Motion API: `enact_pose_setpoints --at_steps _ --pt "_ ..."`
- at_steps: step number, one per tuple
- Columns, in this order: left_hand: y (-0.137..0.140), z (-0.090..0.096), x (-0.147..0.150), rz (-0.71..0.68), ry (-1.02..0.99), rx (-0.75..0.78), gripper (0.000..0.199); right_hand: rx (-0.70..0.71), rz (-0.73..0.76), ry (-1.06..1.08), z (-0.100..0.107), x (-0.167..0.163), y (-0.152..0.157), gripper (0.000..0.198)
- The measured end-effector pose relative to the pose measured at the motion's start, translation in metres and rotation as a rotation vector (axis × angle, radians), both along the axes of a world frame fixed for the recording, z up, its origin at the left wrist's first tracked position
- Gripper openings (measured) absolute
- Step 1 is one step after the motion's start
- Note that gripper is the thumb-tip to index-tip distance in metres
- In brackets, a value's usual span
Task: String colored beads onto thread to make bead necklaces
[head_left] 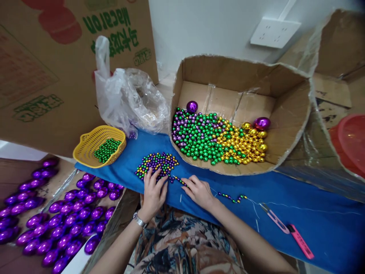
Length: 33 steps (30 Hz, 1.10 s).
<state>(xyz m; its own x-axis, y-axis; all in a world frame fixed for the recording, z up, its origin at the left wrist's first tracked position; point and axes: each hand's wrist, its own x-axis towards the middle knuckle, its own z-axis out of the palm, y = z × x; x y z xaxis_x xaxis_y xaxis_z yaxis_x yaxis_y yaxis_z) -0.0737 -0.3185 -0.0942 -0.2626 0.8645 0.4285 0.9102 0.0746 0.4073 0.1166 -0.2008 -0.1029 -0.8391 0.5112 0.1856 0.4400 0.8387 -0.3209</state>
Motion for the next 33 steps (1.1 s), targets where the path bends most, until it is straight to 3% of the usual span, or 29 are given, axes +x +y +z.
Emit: enact_pose_setpoints --at_steps 18,33 --pt "0.005 -0.003 -0.007 0.025 0.114 -0.057 0.033 -0.019 0.035 -0.042 0.003 -0.01 0.0 0.03" --pt "0.006 -0.006 -0.008 0.023 -0.01 -0.011 0.028 -0.017 0.031 0.011 0.006 -0.013 -0.002 0.031"
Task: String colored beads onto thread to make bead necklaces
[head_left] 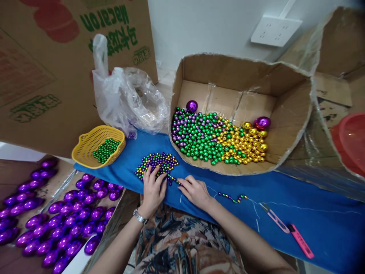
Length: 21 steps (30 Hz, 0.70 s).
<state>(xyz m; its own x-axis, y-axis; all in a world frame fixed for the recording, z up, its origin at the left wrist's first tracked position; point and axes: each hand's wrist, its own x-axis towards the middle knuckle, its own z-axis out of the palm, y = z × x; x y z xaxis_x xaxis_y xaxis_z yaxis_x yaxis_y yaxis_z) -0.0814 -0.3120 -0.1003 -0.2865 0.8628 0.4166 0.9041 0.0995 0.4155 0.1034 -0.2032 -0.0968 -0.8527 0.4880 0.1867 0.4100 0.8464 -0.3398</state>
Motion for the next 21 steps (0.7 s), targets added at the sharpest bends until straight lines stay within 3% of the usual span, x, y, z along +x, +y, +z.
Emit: enact_pose_setpoints --at_steps 21 --pt "0.0015 0.0034 0.0025 -0.012 0.021 -0.01 0.024 0.027 0.043 -0.151 0.0046 0.0036 0.0047 0.033"
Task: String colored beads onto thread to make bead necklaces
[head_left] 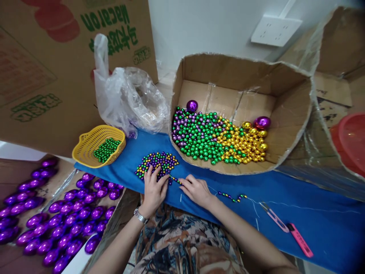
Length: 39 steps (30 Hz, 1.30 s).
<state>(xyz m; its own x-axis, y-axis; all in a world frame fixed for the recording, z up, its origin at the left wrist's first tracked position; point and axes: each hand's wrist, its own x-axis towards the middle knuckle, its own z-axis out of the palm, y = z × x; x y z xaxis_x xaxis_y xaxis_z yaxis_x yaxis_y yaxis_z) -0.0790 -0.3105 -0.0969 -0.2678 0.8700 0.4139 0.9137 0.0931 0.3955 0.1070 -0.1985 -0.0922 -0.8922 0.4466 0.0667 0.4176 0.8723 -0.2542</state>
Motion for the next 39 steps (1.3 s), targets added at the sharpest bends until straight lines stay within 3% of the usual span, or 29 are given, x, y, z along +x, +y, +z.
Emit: enact_pose_setpoints --at_steps 6,11,20,33,39 --pt "0.003 0.003 0.003 -0.022 -0.009 -0.005 0.021 0.031 -0.015 0.035 -0.006 -0.011 -0.002 0.039" --pt "0.007 0.006 -0.005 -0.021 -0.076 0.0 0.031 -0.041 -0.034 0.138 -0.004 -0.01 0.0 0.041" --pt "0.013 0.005 -0.017 -0.089 -0.159 -0.016 0.014 -0.164 0.008 0.213 0.009 0.002 0.003 0.049" --pt "0.012 0.005 -0.013 -0.081 -0.175 -0.021 0.015 -0.161 0.039 0.182 0.01 0.004 -0.001 0.037" --pt "0.003 0.01 -0.013 -0.008 -0.153 0.075 0.02 -0.144 0.026 0.174 0.005 0.016 -0.001 0.036"
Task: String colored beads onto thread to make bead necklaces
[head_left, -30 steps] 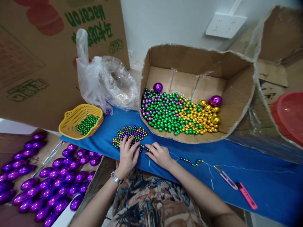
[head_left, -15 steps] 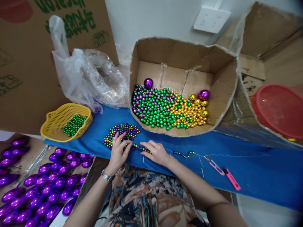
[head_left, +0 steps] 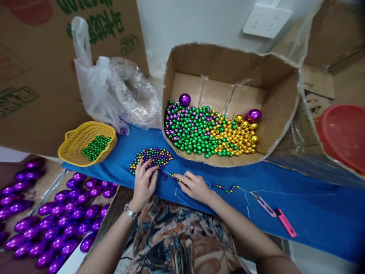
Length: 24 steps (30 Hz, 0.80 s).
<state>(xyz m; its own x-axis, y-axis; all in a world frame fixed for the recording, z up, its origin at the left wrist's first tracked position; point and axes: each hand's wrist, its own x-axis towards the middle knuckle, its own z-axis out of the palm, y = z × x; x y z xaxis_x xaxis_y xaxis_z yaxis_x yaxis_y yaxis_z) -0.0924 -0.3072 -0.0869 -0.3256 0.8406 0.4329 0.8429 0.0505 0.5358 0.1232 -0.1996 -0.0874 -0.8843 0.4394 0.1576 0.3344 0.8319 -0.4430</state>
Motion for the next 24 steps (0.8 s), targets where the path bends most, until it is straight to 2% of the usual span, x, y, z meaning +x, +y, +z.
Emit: enact_pose_setpoints --at_steps 8,17,24 --pt "-0.018 -0.005 0.016 -0.072 0.038 -0.034 0.022 -0.001 0.036 -0.09 0.0 0.016 -0.009 0.035" --pt "-0.014 -0.01 0.02 -0.077 0.092 -0.101 0.023 0.028 0.011 -0.164 0.001 0.01 -0.011 0.036" --pt "-0.012 -0.011 0.021 -0.074 0.091 -0.114 0.02 0.123 -0.019 -0.175 -0.008 0.0 -0.014 0.037"
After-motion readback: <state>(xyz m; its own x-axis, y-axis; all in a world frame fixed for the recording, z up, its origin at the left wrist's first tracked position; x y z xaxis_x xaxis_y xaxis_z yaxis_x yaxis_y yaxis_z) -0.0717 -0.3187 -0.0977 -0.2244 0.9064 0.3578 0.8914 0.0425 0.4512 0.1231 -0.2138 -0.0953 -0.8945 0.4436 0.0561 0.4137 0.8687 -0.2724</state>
